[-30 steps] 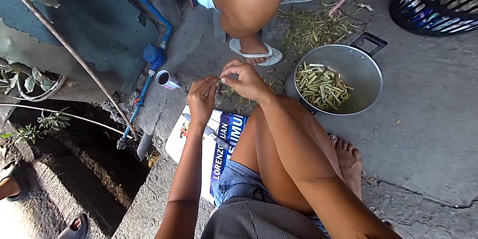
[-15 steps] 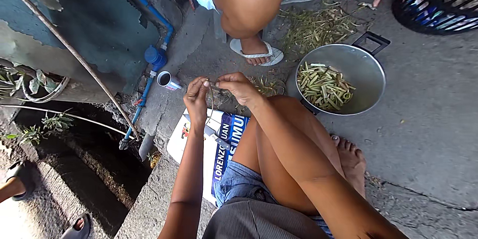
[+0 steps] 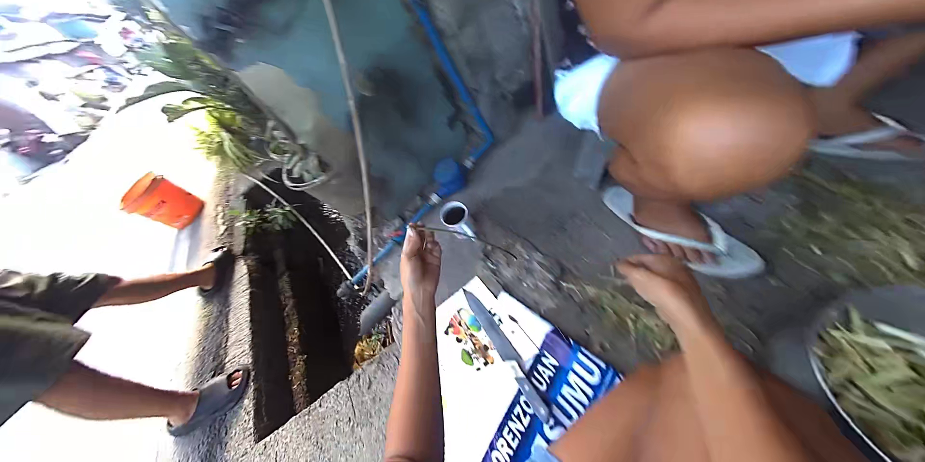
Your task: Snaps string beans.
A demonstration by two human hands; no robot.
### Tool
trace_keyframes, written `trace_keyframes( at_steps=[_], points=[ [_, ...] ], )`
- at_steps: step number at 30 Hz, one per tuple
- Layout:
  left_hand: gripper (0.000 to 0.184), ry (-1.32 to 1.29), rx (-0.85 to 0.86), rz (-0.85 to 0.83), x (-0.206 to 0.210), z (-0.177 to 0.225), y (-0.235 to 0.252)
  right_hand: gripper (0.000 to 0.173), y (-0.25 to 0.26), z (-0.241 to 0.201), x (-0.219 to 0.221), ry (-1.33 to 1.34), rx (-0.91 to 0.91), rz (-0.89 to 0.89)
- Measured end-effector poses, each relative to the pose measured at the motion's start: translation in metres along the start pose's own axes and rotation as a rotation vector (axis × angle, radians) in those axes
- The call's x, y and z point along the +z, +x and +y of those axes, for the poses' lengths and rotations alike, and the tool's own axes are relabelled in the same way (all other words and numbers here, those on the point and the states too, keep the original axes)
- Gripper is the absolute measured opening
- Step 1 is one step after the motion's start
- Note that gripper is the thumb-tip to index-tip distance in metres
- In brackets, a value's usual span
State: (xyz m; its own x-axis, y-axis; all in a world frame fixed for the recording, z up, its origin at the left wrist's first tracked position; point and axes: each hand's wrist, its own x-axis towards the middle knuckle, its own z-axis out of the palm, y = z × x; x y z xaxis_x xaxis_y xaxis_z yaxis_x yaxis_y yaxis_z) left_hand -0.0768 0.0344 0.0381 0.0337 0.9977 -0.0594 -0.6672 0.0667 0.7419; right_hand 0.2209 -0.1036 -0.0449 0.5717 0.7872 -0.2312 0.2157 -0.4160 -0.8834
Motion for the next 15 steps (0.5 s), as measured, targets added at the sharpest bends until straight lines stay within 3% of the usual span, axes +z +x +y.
trace_keyframes(
  at_steps=[5,9,12,15],
  points=[
    [0.041,-0.127,0.232,0.046,-0.043,0.091,0.002,0.047,0.043,0.031,-0.009,-0.108,0.076,0.092],
    [0.04,-0.163,0.33,0.106,-0.061,0.143,-0.015,0.048,0.043,0.024,-0.007,-0.332,0.164,0.063],
    [0.036,0.009,0.265,0.06,-0.055,0.143,-0.029,0.049,0.03,0.005,-0.003,-0.509,0.179,-0.098],
    [0.029,0.232,0.114,-0.107,-0.041,0.118,-0.034,0.055,0.018,-0.006,0.002,-0.504,0.001,-0.186]
  ],
)
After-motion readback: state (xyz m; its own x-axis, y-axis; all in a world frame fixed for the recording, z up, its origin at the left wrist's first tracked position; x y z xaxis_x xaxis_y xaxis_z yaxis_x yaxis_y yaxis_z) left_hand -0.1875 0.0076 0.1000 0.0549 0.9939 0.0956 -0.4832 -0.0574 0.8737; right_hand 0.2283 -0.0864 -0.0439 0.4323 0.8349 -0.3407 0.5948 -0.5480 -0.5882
